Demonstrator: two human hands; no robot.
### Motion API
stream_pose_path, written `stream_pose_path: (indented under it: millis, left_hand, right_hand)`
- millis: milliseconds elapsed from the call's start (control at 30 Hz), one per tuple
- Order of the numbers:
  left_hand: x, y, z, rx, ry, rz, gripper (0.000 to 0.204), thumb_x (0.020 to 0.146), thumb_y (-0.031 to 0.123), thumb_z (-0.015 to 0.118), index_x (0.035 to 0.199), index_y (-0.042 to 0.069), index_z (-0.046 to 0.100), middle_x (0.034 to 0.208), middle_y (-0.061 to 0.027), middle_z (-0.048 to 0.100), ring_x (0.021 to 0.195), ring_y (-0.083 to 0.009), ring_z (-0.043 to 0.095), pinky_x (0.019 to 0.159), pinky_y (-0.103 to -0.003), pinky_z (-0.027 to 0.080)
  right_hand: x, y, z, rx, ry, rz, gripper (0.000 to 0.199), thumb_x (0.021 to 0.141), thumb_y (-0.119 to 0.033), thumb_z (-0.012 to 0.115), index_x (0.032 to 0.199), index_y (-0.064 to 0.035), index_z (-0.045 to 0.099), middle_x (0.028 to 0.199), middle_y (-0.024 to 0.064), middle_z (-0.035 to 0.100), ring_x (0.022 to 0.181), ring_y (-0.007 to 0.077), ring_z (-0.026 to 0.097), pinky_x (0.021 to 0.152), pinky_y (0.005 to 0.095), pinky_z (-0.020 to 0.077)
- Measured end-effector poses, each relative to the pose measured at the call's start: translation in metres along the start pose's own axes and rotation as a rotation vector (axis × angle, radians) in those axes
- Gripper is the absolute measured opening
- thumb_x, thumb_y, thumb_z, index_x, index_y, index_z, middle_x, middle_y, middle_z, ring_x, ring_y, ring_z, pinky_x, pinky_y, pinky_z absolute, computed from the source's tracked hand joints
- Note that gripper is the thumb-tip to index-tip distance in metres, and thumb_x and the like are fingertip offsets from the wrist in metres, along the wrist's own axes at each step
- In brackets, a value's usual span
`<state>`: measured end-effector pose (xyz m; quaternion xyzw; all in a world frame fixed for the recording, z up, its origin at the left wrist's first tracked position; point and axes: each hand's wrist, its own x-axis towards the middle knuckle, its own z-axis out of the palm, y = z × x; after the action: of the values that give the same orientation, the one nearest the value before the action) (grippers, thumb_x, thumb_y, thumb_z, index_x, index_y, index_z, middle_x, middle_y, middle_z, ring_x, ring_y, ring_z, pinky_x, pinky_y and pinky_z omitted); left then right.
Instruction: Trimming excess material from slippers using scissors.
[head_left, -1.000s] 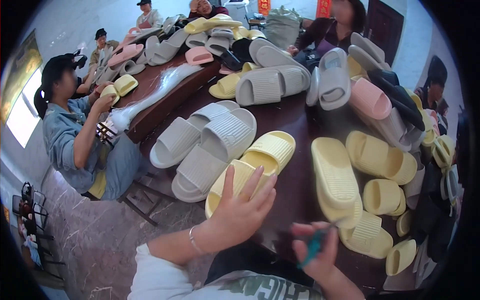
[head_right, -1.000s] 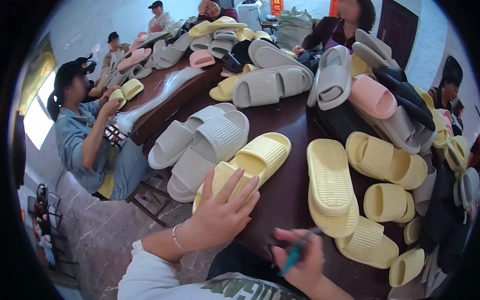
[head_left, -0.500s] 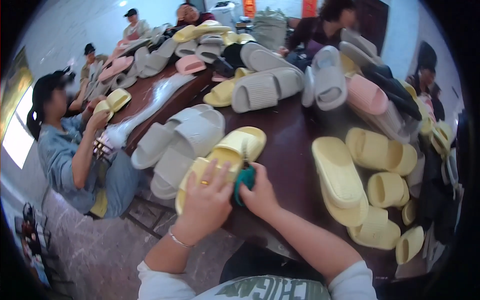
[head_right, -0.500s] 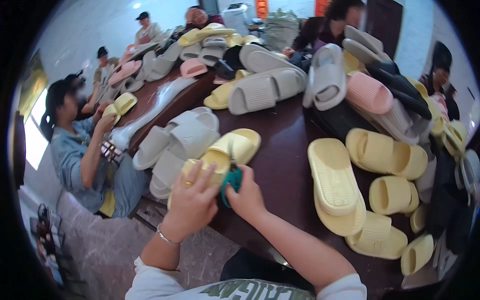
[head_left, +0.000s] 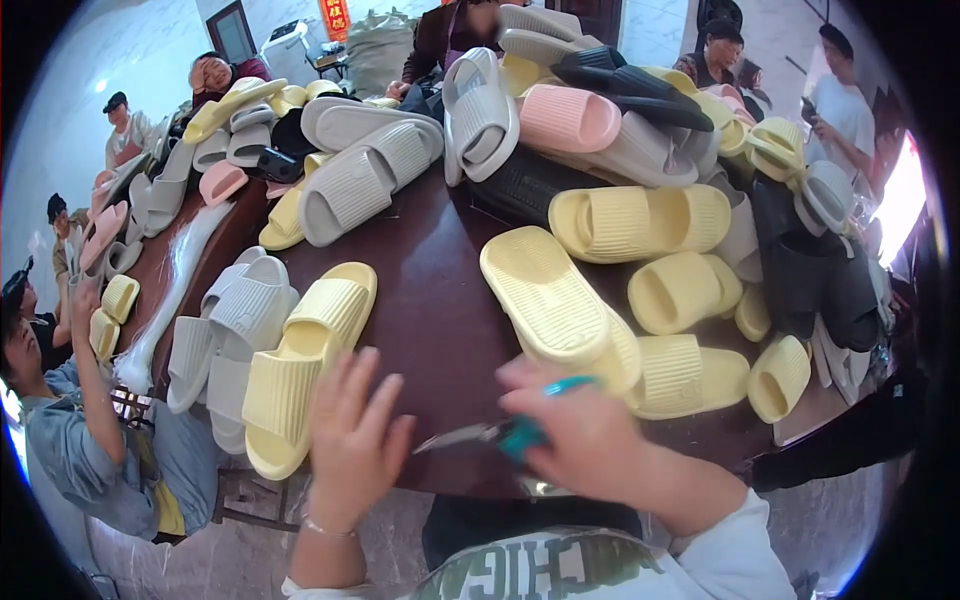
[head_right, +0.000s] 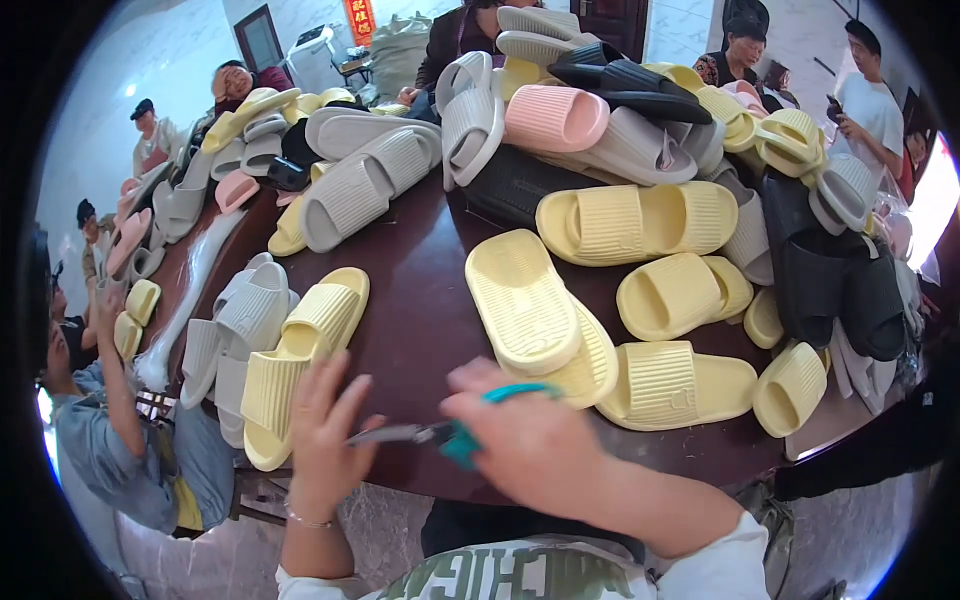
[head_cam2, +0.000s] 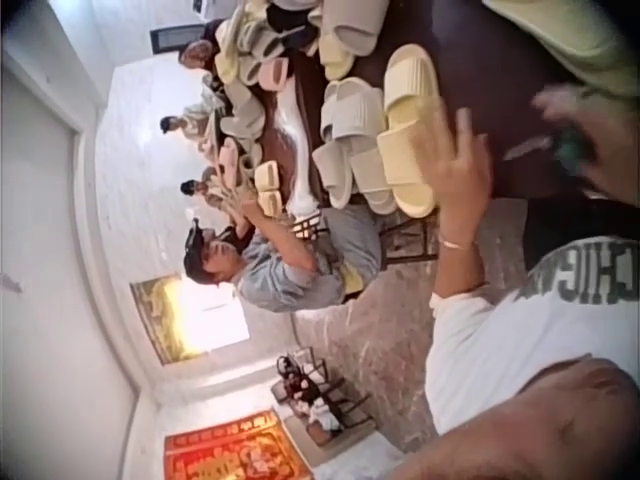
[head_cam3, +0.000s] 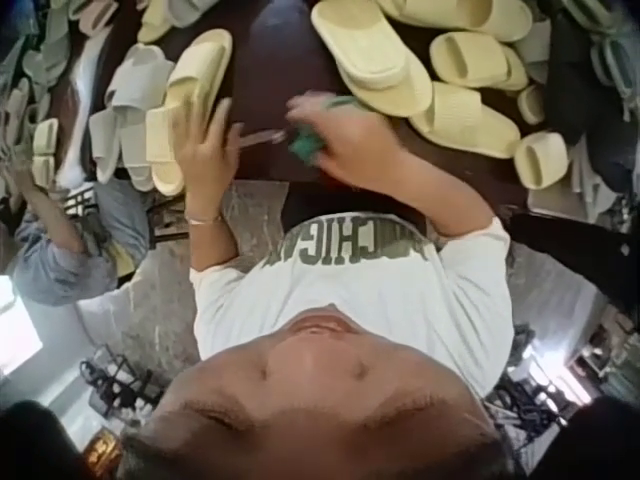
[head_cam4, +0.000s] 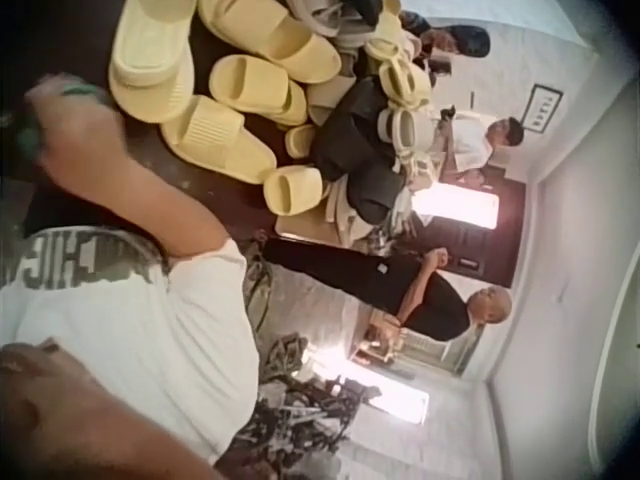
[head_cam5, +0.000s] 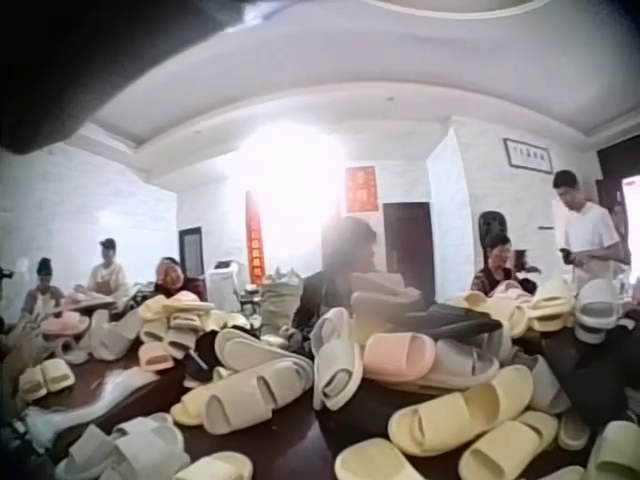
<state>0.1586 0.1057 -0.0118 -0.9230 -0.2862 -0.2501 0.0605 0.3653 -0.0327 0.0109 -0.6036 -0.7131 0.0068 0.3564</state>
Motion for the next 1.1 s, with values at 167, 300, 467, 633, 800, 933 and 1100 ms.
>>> stream_pose_path:
  millis: [167,300,467,633,800,933,1100]
  left_hand:
    - [0.014,0.048,0.026,-0.426,-0.101,0.138,0.042,0.072,0.012,0.068,0.111,0.002,0.057,0.124,-0.0161,0.052,0.116,-0.0355,0.047,0.097,-0.043,0.037]
    - [0.022,0.074,0.039,-0.64,-0.169,0.231,0.042,0.073,0.013,0.068,0.111,0.002,0.057,0.121,-0.0148,0.053,0.113,-0.0332,0.05,0.096,-0.041,0.039]
    - [0.026,0.098,0.051,-0.623,-0.22,0.304,0.04,0.076,0.016,0.067,0.111,0.002,0.057,0.121,-0.015,0.053,0.112,-0.0317,0.051,0.095,-0.041,0.04]
    - [0.038,0.124,0.063,-0.343,-0.177,0.475,0.037,0.08,0.021,0.062,0.11,0.0,0.057,0.119,-0.0149,0.054,0.112,-0.0303,0.051,0.092,-0.04,0.042]
    - [0.033,0.126,0.086,-0.22,-0.181,0.61,0.032,0.08,0.02,0.056,0.106,0.0,0.058,0.112,-0.0146,0.058,0.108,-0.0273,0.055,0.086,-0.034,0.046]
    - [0.039,0.126,0.094,-0.071,-0.135,0.752,0.02,0.077,0.014,0.054,0.092,0.002,0.058,0.095,-0.0109,0.06,0.091,-0.0233,0.06,0.074,-0.029,0.049]
    - [0.051,0.128,0.081,0.01,-0.264,0.767,0.01,0.074,0.012,0.053,0.081,0.005,0.055,0.08,-0.0068,0.055,0.074,-0.0202,0.059,0.063,-0.03,0.049]
  right_hand:
    - [-0.028,0.026,-0.044,-0.504,-0.001,0.09,0.043,0.07,-0.012,0.067,0.109,-0.0084,0.051,0.117,0.0152,0.057,0.11,0.0326,0.056,0.083,0.0372,0.0477]
    - [-0.044,0.039,-0.043,-0.6,0.01,-0.002,0.043,0.071,-0.011,0.067,0.111,-0.0095,0.05,0.119,0.0157,0.057,0.105,0.033,0.058,0.079,0.0373,0.049]
    - [-0.051,0.075,-0.048,-0.647,0.013,0.178,0.05,0.068,-0.01,0.07,0.113,-0.0099,0.049,0.115,0.0161,0.058,0.097,0.0326,0.061,0.075,0.037,0.0499]
    - [-0.046,0.115,-0.07,-0.342,0.532,0.377,0.049,0.072,-0.003,0.066,0.116,-0.008,0.046,0.102,0.0127,0.06,0.08,0.0245,0.062,0.068,0.0336,0.0499]
    - [-0.06,0.114,-0.078,-0.12,0.764,0.525,0.041,0.078,-0.002,0.061,0.115,-0.0074,0.045,0.098,0.0112,0.06,0.077,0.0175,0.06,0.067,0.0302,0.0494]
    - [-0.07,0.097,-0.089,0.459,0.862,0.839,0.037,0.082,-0.003,0.059,0.115,-0.0047,0.044,0.094,0.0097,0.059,0.078,0.0122,0.056,0.07,0.0261,0.0476]
    - [-0.082,0.105,-0.075,0.694,0.995,0.679,0.037,0.082,0.0,0.057,0.115,-0.0019,0.042,0.093,0.0083,0.058,0.076,0.0108,0.055,0.072,0.0238,0.0456]
